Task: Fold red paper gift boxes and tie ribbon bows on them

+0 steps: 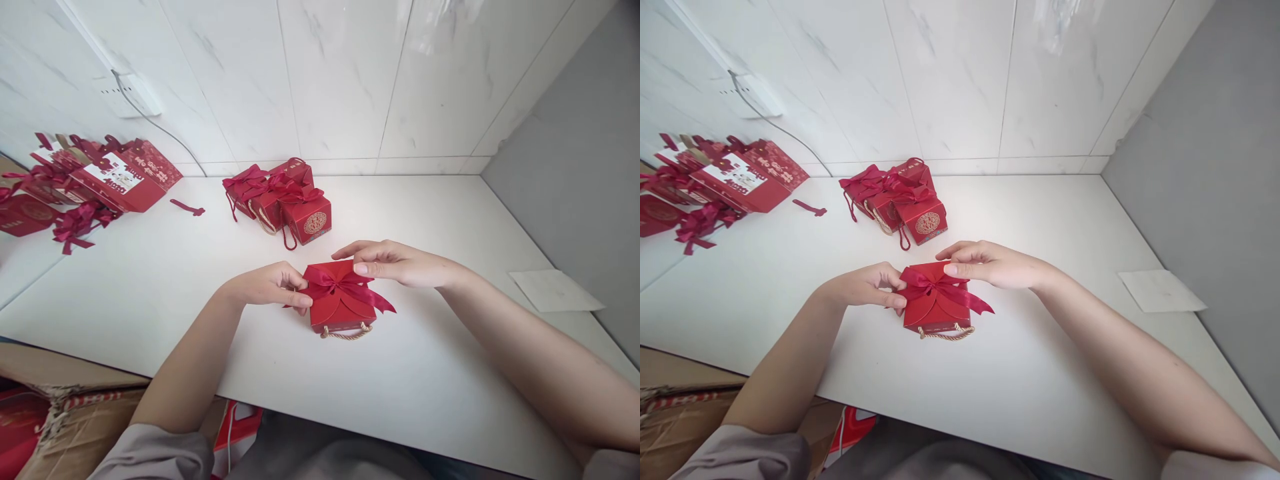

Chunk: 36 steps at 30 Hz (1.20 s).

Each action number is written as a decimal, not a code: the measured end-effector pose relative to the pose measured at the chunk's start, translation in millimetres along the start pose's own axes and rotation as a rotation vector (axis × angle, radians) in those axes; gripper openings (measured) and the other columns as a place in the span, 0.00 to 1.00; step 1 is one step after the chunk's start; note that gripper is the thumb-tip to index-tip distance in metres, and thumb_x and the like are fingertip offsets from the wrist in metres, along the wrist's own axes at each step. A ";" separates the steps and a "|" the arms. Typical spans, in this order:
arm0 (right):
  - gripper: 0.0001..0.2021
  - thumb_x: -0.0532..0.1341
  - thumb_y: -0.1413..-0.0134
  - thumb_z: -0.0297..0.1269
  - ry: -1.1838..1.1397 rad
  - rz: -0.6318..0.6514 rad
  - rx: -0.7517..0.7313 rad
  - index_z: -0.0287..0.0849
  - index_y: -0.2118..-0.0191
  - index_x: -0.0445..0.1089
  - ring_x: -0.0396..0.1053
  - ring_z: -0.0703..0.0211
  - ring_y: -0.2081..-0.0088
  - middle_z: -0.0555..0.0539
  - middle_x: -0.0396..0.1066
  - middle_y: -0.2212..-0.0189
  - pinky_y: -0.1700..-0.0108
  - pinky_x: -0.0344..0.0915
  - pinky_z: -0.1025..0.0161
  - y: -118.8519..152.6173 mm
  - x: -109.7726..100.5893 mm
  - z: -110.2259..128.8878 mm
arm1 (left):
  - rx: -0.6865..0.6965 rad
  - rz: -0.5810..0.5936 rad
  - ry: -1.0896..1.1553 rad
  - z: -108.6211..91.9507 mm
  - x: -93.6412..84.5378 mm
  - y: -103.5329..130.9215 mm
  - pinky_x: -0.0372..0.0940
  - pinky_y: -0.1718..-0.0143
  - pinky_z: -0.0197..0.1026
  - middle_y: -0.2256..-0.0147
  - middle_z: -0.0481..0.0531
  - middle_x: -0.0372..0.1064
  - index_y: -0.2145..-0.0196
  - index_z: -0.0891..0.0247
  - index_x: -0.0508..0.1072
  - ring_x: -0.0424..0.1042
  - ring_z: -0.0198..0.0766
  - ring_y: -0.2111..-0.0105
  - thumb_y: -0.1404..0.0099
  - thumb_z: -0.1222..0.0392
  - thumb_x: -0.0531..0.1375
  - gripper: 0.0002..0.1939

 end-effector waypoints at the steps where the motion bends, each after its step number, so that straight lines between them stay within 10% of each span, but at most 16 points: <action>1: 0.17 0.59 0.38 0.50 0.011 0.003 -0.005 0.41 0.68 0.74 0.64 0.50 0.42 0.44 0.62 0.41 0.43 0.61 0.55 -0.2 0.2 0.1 | 0.004 0.005 0.020 0.1 0.6 0.2 0.62 0.69 0.36 0.73 0.51 0.72 0.70 0.66 0.78 0.67 0.34 0.73 0.36 0.51 0.62 0.14; 30: 0.16 0.61 0.41 0.47 0.053 0.036 -0.052 0.42 0.72 0.75 0.67 0.52 0.47 0.45 0.67 0.45 0.43 0.60 0.53 2.0 -1.2 3.6 | 0.071 0.069 0.172 -2.4 1.8 -1.3 0.70 0.65 0.35 0.70 0.56 0.78 0.70 0.66 0.80 0.75 0.37 0.69 0.38 0.58 0.66 0.08; 36: 0.18 0.60 0.39 0.50 0.004 0.030 -0.047 0.40 0.71 0.74 0.67 0.53 0.50 0.43 0.66 0.44 0.48 0.64 0.54 1.1 0.8 4.5 | 0.040 0.070 0.155 3.1 -1.0 0.6 0.70 0.54 0.42 0.58 0.58 0.78 0.57 0.64 0.79 0.76 0.43 0.58 0.38 0.54 0.65 0.14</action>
Point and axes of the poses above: each hand's wrist, its own y-axis away from the middle knuckle, its own x-axis out of the palm, z = x × y, the point moved 7 cm from there along -y, towards the middle knuckle
